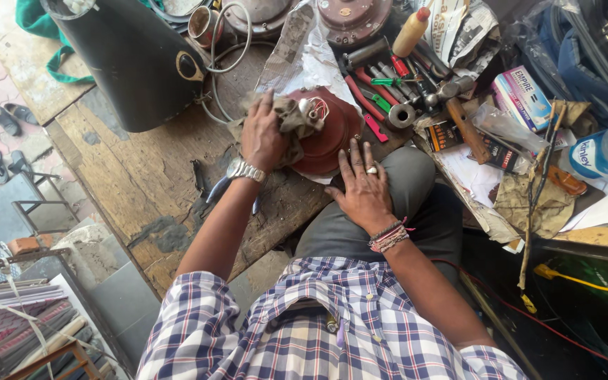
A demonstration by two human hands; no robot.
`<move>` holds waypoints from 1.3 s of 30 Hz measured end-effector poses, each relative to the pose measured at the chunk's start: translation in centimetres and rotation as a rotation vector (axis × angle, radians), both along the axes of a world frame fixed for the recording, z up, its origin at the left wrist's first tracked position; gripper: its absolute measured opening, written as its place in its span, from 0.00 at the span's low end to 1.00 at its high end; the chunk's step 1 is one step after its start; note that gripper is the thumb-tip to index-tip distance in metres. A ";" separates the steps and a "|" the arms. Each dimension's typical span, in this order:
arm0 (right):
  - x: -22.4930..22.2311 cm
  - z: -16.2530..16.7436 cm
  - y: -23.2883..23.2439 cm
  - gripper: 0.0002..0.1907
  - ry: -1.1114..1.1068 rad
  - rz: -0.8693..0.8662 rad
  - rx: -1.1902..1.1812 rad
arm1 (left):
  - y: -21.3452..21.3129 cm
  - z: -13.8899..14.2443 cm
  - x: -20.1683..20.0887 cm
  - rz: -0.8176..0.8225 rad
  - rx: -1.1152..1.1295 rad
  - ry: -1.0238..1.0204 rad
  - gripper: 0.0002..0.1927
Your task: The person uses a screwdriver to adjust wires on a small motor component, then applies glue from a bottle to the assembly and wipes the surface with a cloth. The person continues to adjust the wires and components with the screwdriver.
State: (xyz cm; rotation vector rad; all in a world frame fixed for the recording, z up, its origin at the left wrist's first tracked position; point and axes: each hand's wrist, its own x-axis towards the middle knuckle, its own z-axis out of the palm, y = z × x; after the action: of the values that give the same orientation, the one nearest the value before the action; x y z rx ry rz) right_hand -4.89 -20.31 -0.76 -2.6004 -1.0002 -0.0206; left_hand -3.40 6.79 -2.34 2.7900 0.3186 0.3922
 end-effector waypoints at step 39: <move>-1.0 -0.2 -1.0 0.37 -0.054 0.021 0.064 | 13.6 4.6 -20.3 0.771 0.109 0.263 0.26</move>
State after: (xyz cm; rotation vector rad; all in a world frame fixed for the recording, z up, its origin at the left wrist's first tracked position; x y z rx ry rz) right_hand -5.87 -21.36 -0.94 -2.5435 -1.0287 -0.1167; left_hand -23.73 20.39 2.25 2.7108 1.4824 0.1982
